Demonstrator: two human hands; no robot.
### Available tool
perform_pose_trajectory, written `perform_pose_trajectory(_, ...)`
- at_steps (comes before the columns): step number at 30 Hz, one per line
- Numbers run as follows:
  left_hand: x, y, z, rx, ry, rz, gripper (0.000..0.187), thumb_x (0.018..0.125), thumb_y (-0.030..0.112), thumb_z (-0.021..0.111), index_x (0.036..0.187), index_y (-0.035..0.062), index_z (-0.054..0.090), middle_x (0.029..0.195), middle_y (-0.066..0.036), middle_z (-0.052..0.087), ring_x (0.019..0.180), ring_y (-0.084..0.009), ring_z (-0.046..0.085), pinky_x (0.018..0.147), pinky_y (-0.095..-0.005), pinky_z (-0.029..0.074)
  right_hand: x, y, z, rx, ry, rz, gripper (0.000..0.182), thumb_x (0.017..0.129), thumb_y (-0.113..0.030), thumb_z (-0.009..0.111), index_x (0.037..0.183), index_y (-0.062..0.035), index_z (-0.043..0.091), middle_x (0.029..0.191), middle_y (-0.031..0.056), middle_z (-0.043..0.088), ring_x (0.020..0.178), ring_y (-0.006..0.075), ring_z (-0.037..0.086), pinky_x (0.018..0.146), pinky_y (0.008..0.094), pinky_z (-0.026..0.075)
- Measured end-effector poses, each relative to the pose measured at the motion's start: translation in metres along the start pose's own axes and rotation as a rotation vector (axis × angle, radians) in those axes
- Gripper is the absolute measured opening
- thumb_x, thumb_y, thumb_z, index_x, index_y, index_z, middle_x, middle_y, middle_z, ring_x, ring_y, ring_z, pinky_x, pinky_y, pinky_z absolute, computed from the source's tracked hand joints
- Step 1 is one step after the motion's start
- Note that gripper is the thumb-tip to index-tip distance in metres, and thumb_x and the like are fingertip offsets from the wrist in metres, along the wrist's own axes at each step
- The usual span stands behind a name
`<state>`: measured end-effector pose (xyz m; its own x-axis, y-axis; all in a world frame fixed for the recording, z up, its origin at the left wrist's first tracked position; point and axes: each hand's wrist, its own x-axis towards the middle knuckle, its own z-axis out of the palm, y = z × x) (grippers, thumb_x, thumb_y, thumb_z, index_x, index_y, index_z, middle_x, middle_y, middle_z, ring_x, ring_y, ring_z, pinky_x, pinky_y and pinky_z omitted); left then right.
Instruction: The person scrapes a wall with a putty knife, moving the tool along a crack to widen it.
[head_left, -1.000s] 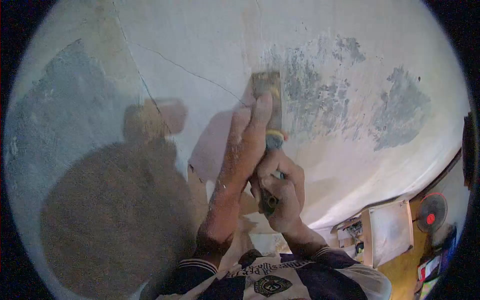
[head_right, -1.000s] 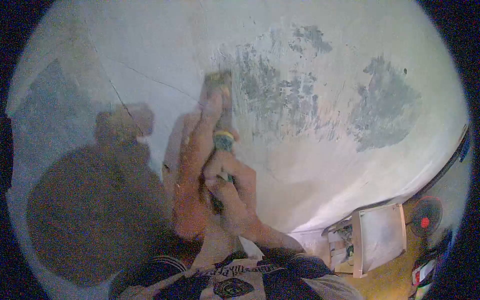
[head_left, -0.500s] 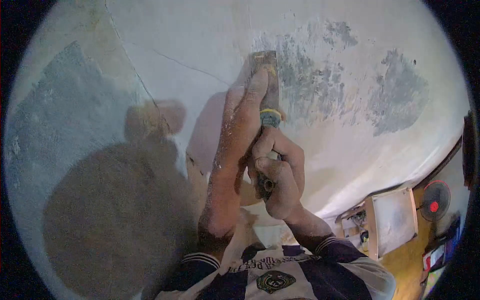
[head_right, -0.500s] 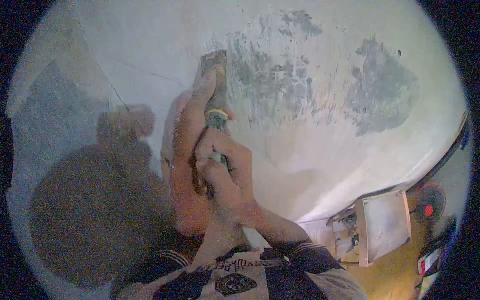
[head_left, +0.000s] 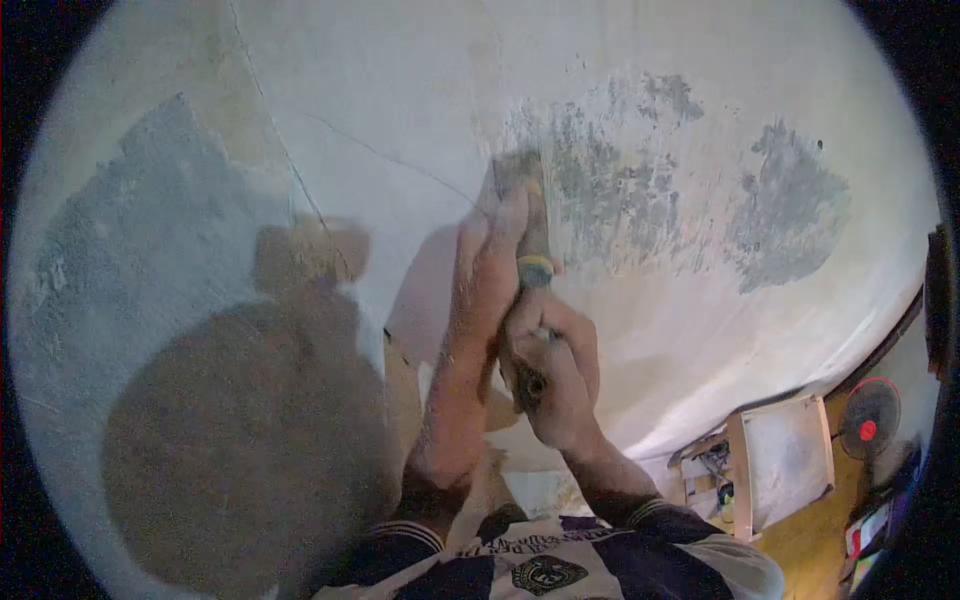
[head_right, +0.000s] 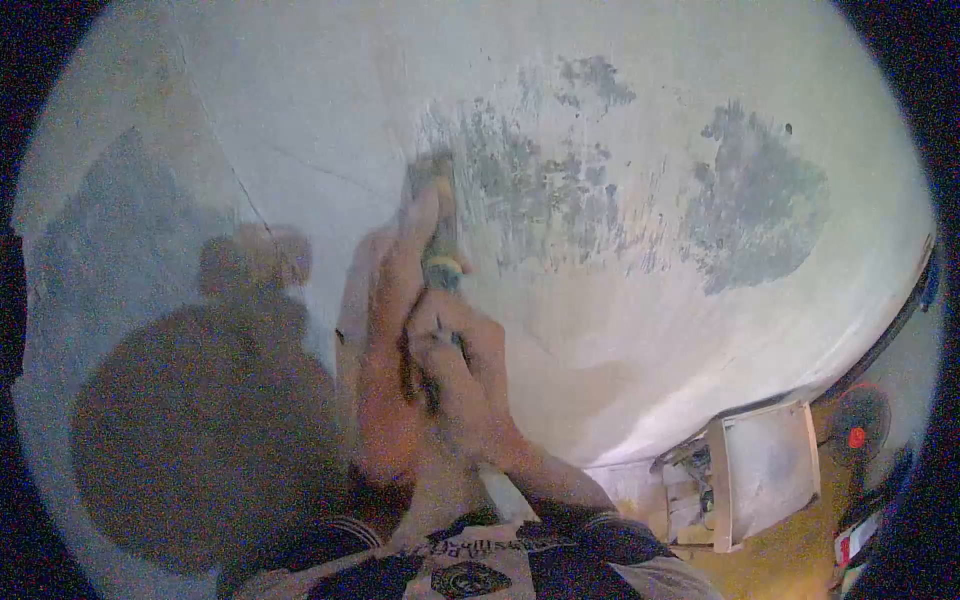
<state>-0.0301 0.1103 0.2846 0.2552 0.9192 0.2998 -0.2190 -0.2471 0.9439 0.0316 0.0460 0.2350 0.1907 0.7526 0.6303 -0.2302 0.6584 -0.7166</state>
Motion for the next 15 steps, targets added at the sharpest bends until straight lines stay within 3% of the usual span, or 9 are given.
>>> perform_pose_trajectory(1, -0.006, 0.009, 0.005, -0.031, 0.029, 0.091, 0.042, 0.095, 0.043, 0.053, 0.087, 0.0029, 0.059, 0.066, -0.004, 0.055, 0.054, -0.0119, 0.054, 0.050, -0.0271, 0.043, -0.001, -0.002, 0.002, 0.011, 0.002, 0.018, 0.017, 0.083, -0.016, 0.042, 0.071, -0.0043, 0.044, 0.056, 0.0038, 0.045, 0.043, 0.0087, 0.037, 0.043, 0.0239, 0.032)
perform_pose_trajectory(4, -0.002, 0.007, 0.002, -0.108, 0.056, -0.076, 0.041, 0.094, 0.042, 0.054, 0.085, 0.0026, 0.059, 0.065, -0.003, 0.056, 0.052, -0.0121, 0.053, 0.049, -0.0267, 0.043, -0.008, -0.006, 0.009, 0.077, 0.023, 0.067, 0.016, 0.082, -0.016, 0.043, 0.071, -0.0041, 0.044, 0.056, 0.0035, 0.044, 0.042, 0.0085, 0.036, 0.041, 0.0234, 0.030)
perform_pose_trajectory(7, -0.001, 0.004, -0.005, 0.058, -0.021, 0.069, 0.039, 0.094, 0.040, 0.055, 0.084, 0.0025, 0.060, 0.066, -0.003, 0.056, 0.052, -0.0117, 0.053, 0.048, -0.0265, 0.042, -0.005, 0.000, 0.002, 0.078, 0.010, 0.050, 0.015, 0.082, -0.015, 0.043, 0.071, -0.0041, 0.043, 0.055, 0.0031, 0.044, 0.041, 0.0083, 0.035, 0.039, 0.0230, 0.029)
perform_pose_trajectory(9, -0.005, 0.015, 0.001, 0.027, 0.052, 0.070, 0.036, 0.094, 0.038, 0.054, 0.085, 0.0028, 0.060, 0.069, -0.003, 0.056, 0.055, -0.0109, 0.053, 0.049, -0.0263, 0.042, 0.003, 0.000, 0.005, -0.047, 0.007, 0.046, 0.015, 0.081, -0.015, 0.043, 0.071, -0.0043, 0.043, 0.054, 0.0029, 0.043, 0.040, 0.0081, 0.035, 0.038, 0.0228, 0.028)
perform_pose_trajectory(15, 0.000, 0.004, 0.003, 0.018, 0.094, 0.025, 0.036, 0.093, 0.037, 0.055, 0.092, 0.0016, 0.060, 0.077, -0.004, 0.056, 0.064, -0.0122, 0.052, 0.056, -0.0275, 0.043, -0.013, -0.009, 0.005, 0.067, 0.021, 0.104, 0.015, 0.082, -0.013, 0.042, 0.070, -0.0048, 0.045, 0.056, 0.0016, 0.044, 0.041, 0.0068, 0.037, 0.038, 0.0227, 0.028)
